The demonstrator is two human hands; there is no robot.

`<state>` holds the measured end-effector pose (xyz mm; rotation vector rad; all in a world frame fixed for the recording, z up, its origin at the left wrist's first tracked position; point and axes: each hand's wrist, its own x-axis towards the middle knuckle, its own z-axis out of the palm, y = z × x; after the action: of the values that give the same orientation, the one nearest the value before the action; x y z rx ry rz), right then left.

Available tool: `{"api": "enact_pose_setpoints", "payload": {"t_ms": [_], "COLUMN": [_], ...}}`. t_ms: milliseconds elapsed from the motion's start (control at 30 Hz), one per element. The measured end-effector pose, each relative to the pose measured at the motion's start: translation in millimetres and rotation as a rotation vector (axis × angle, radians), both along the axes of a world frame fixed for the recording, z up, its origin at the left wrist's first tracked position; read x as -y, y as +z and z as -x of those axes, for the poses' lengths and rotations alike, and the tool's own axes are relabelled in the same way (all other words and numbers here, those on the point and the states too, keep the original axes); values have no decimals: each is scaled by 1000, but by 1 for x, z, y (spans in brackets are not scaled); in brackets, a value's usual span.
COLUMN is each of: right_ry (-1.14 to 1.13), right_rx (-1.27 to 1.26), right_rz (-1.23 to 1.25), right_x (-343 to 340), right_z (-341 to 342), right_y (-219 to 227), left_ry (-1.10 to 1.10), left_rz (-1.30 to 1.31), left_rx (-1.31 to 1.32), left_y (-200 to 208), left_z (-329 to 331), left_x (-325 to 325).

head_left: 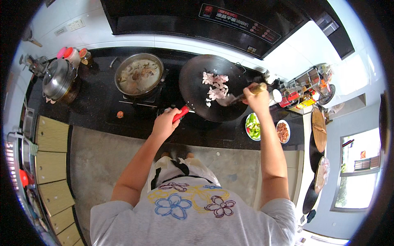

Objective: The person adds chopped meat from a plate into a hot wok and stirs it with a spatula. They then pour a liquid from a cup into the wok and continue to stir-fry the meat until it is cooked.

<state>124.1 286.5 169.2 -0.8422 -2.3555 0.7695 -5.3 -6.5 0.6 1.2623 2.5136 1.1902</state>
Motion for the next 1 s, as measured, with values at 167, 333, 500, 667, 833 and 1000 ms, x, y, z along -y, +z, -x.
{"api": "enact_pose_setpoints", "payload": {"t_ms": [167,333,500,667,833,1000], "right_ry": [87,54,83,86,31,-59], "right_rx": [-303,-513,-377,-264,-99,-168], "right_rz": [151,350,590,498,461,625], "right_x": [-39,-31,-25,-14,-14,-1], "right_z": [20,16,-17,-48,-40,-16], "right_y": [-54,-68,-90,-46,30,15], "left_ry": [-2,-6,0,-10,10,12], "left_rz": [4,-24,7,-19,-16,-2], "left_rx": [7,-1,-1,-11,-7,6], "left_y": [-4,-2,-2,-7,-6,-4], "left_z": [1,-1,-1,0,1,1], "left_x": [-1,-3,-1,-3,0,-4]}}
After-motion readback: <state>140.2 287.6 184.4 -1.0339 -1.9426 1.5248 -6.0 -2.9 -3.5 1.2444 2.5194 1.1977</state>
